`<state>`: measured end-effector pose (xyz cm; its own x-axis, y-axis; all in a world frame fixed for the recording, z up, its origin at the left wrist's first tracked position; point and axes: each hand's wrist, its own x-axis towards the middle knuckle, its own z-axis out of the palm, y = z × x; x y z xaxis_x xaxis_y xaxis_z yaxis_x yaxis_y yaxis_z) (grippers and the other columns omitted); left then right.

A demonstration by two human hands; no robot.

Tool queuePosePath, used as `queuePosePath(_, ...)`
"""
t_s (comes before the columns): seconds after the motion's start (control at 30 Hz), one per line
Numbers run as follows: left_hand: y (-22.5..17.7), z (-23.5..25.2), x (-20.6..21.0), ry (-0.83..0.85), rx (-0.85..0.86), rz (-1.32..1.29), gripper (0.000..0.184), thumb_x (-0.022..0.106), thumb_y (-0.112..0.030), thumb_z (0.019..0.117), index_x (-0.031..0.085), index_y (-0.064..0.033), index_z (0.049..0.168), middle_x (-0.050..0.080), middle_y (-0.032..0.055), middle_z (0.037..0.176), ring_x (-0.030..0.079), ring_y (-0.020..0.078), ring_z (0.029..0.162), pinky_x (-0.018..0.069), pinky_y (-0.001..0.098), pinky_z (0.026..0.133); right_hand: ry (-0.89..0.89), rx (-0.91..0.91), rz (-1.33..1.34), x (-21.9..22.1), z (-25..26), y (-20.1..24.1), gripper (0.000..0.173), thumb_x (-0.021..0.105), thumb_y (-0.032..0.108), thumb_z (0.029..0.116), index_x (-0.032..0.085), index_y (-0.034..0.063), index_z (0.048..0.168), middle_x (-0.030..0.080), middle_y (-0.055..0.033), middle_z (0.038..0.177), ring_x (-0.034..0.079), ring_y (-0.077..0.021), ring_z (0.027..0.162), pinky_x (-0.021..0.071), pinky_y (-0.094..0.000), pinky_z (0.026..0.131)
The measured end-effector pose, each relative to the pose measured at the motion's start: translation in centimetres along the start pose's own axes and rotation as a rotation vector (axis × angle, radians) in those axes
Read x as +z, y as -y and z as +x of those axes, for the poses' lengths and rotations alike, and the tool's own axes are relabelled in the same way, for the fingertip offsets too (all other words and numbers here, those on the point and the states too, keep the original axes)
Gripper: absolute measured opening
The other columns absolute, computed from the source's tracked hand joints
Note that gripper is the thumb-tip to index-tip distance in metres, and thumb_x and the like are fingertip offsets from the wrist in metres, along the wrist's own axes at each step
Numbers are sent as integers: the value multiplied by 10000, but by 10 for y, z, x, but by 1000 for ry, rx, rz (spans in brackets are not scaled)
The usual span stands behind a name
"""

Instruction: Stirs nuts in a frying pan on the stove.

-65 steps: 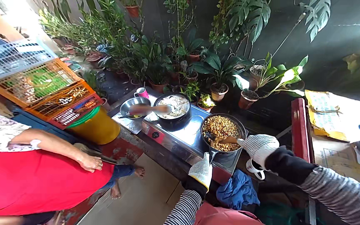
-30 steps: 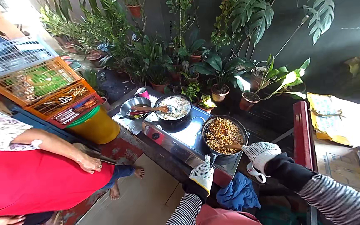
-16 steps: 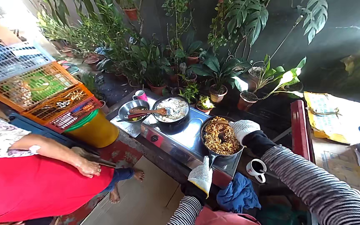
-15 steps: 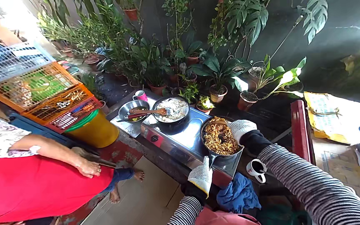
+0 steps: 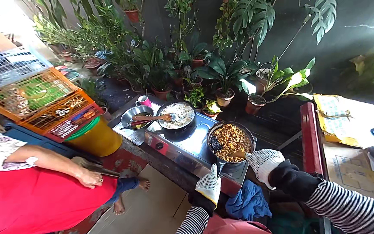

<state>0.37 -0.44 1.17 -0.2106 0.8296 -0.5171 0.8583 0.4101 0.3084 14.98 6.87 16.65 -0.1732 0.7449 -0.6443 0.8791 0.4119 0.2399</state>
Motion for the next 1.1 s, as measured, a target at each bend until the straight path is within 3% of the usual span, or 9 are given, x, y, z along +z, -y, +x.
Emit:
queuePosePath(0.07, -1, 0, 1, -1, 2, 5, 638, 482, -397, 1061, 258, -283, 1647, 719, 154, 1246, 714, 352, 1116, 563, 582, 949, -18, 27, 44, 5, 13, -1, 366, 594, 93, 974, 612, 14, 1331, 658, -286, 1249, 640, -476, 1174, 524, -668, 890)
queuePosePath(0.2, 2, 3, 5, -20, 33, 6, 641, 494, -380, 1058, 256, -283, 1645, 715, 163, 1249, 714, 368, 1110, 564, 603, 932, -138, 72, 254, 12, 54, -12, 407, 469, 143, 1079, 542, 71, 1473, 642, -275, 1328, 617, -483, 1230, 484, -692, 967)
queuePosePath(0.3, 2, 4, 3, -24, 40, 1, 633, 487, -386, 1061, 262, -279, 1642, 719, 160, 1242, 715, 364, 1106, 562, 599, 940, -210, 105, 201, 7, 81, -28, 367, 564, 163, 1030, 616, 134, 1392, 697, -225, 1230, 668, -443, 1148, 543, -659, 894)
queuePosePath(0.53, 1, 4, 5, -13, 6, -3, 647, 502, -392, 1047, 262, -300, 1641, 739, 152, 1184, 729, 352, 1071, 572, 593, 916, -240, 83, 165, -32, 97, -25, 322, 676, 148, 937, 683, 37, 1239, 694, -245, 1207, 662, -452, 1142, 530, -682, 880)
queuePosePath(0.67, 0, 2, 3, 0, 3, 6, 646, 491, -397, 1055, 253, -292, 1646, 732, 152, 1207, 721, 350, 1092, 563, 587, 937, -204, 16, 169, -21, 110, -5, 435, 627, 114, 980, 594, 99, 1414, 661, -260, 1291, 636, -477, 1197, 516, -702, 917)
queuePosePath(0.83, 3, 4, 7, -18, 23, -6, 646, 493, -401, 1049, 270, -285, 1643, 728, 146, 1222, 723, 342, 1088, 568, 583, 931, -99, -88, 61, -7, 63, 1, 507, 488, 82, 1039, 461, 144, 1541, 641, -297, 1292, 629, -507, 1187, 503, -705, 917)
queuePosePath(1.0, 2, 4, 6, -10, 14, -8, 646, 488, -406, 1051, 268, -280, 1645, 728, 152, 1225, 721, 348, 1095, 566, 588, 938, -69, -4, 24, 6, 13, -17, 354, 504, 166, 1048, 609, 56, 1369, 674, -277, 1214, 654, -481, 1139, 524, -683, 875)
queuePosePath(1.1, -1, 4, 3, 10, 20, -11, 654, 476, -391, 1053, 258, -247, 1652, 708, 181, 1275, 702, 371, 1146, 539, 601, 978, 5, 50, 23, 11, 11, -12, 362, 562, 180, 1026, 607, 21, 1348, 660, -281, 1249, 642, -478, 1174, 524, -679, 892)
